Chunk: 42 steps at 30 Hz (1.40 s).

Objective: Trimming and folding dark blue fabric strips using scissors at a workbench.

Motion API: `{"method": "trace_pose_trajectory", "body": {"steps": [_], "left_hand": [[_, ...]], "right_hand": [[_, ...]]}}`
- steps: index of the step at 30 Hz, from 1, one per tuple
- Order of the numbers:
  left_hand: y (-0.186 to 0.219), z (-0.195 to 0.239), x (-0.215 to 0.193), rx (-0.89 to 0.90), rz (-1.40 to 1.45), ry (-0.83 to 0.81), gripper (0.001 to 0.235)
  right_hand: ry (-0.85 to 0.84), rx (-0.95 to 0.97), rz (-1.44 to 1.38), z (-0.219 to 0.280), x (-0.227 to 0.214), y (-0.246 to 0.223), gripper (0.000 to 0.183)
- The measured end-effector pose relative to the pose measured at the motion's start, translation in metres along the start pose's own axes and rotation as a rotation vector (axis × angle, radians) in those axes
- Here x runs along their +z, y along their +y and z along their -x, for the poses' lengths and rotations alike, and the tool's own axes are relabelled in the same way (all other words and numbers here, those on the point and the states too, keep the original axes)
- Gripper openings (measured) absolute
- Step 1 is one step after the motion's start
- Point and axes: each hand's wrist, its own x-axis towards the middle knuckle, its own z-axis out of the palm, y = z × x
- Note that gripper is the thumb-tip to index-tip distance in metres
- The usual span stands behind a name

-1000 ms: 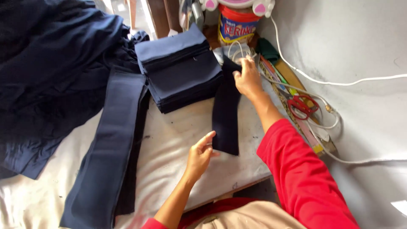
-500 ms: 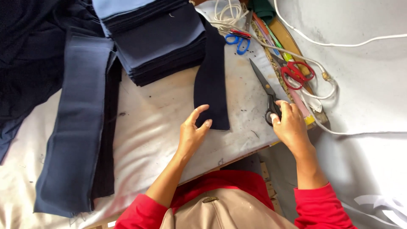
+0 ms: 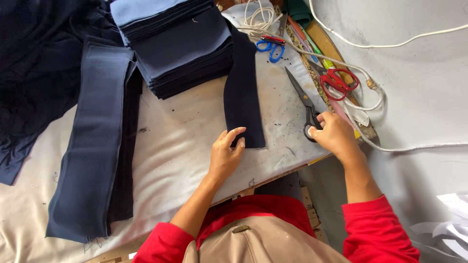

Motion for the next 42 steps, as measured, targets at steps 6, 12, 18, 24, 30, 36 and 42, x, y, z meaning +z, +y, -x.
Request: {"method": "trace_pose_trajectory", "body": {"steps": [6, 12, 18, 24, 30, 36, 42], "left_hand": [[0.000, 0.001, -0.002, 0.009, 0.017, 0.003, 0.034], [-0.006, -0.002, -0.001, -0.001, 0.017, -0.004, 0.038], [0.022, -0.007, -0.011, -0.136, -0.059, -0.106, 0.036], [0.062, -0.011, -0.015, -0.410, 0.084, -0.192, 0.030], [0.063, -0.008, -0.014, -0.454, 0.499, -0.202, 0.047], [0.055, 0.002, -0.012, -0.393, 0.461, -0.111, 0.042], [0.054, 0.003, -0.012, -0.371, 0.434, -0.156, 0.038]], "right_hand": [[-0.319, 0.198, -1.033, -0.003, -0.038, -0.008, 0.030], [-0.572, 0.154, -1.788, 0.053, -0.025, -0.003, 0.034], [-0.359, 0.051, -1.544, 0.173, 0.001, -0.054, 0.020], [-0.529, 0.286, -1.305, 0.240, 0.038, -0.048, 0.039], [-0.596, 0.393, -1.433, 0.265, 0.058, -0.042, 0.060], [-0.718, 0.519, -1.258, 0.249, 0.039, -0.071, 0.058], [-0.653, 0.535, -1.269, 0.234, 0.044, -0.087, 0.046]]}}
